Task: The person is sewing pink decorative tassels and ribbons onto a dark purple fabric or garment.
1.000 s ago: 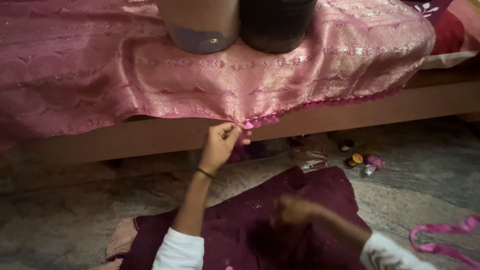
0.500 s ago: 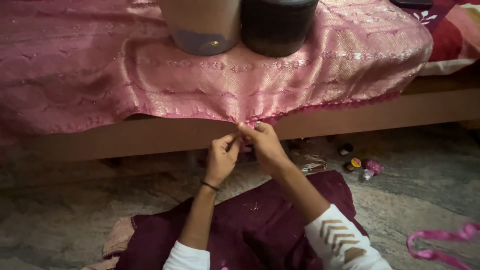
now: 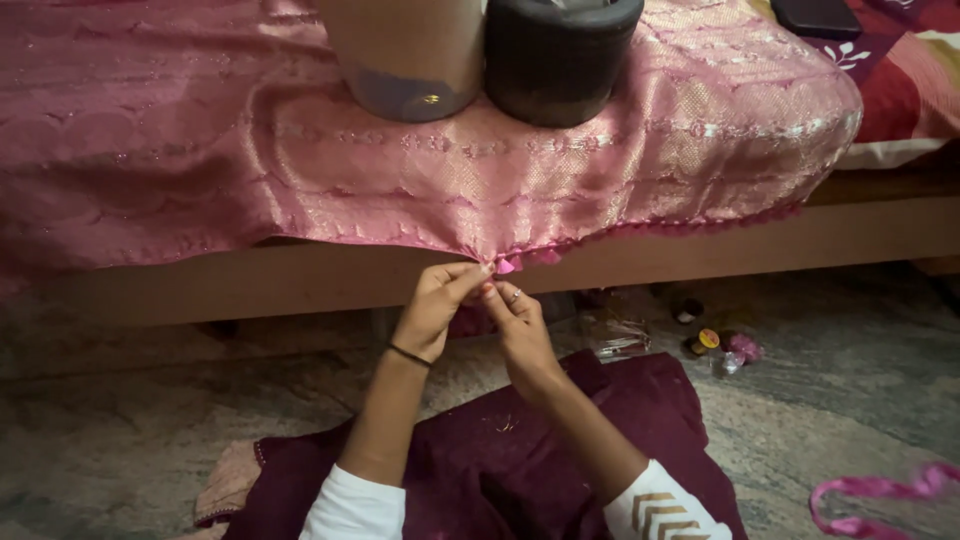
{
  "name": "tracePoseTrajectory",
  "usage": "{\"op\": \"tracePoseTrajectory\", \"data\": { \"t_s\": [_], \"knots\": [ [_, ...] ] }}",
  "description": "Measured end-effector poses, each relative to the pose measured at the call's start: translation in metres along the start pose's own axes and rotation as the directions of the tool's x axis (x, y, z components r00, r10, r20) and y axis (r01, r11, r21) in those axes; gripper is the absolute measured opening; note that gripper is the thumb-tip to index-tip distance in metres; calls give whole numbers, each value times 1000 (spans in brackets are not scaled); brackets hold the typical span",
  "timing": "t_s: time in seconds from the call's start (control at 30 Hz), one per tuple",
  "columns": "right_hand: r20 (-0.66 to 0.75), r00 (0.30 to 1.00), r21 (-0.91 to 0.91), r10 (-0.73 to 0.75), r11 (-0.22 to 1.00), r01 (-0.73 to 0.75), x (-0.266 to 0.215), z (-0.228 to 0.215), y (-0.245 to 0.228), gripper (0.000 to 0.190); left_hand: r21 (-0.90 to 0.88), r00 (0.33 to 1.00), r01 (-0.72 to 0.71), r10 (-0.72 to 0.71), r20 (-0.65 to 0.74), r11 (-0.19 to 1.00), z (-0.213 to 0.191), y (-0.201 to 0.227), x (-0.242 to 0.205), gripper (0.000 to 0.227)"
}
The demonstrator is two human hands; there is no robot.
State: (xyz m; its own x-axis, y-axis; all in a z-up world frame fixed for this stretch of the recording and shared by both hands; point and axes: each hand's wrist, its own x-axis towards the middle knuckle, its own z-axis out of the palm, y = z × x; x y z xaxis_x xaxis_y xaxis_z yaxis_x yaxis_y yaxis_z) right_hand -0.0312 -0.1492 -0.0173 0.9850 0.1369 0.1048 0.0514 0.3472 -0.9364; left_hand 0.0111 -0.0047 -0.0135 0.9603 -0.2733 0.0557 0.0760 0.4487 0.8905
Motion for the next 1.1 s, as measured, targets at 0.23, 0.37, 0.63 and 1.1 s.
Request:
{"op": "tracePoseTrajectory", "data": {
  "t_s": [0.23, 0.37, 0.63, 1.1],
  "knots": [
    [38, 998, 73, 50, 996, -52, 7, -10, -8, 25, 278, 968, -137, 188, -165, 951, 25, 9, -15, 21],
    [-8, 965, 12, 261, 965, -261, 13, -23, -38, 20, 664, 876, -196, 434, -212, 721, 37, 29, -21, 20],
    [-139, 806, -235, -575, 810, 537, 67, -34, -70, 19, 589, 899, -244, 407, -161, 771, 17, 10, -6, 20],
    [510, 430, -742, -745, -129, 658, 148, 85, -143, 18, 566, 896, -190, 377, -234, 803, 21, 20, -17, 18]
  ]
}}
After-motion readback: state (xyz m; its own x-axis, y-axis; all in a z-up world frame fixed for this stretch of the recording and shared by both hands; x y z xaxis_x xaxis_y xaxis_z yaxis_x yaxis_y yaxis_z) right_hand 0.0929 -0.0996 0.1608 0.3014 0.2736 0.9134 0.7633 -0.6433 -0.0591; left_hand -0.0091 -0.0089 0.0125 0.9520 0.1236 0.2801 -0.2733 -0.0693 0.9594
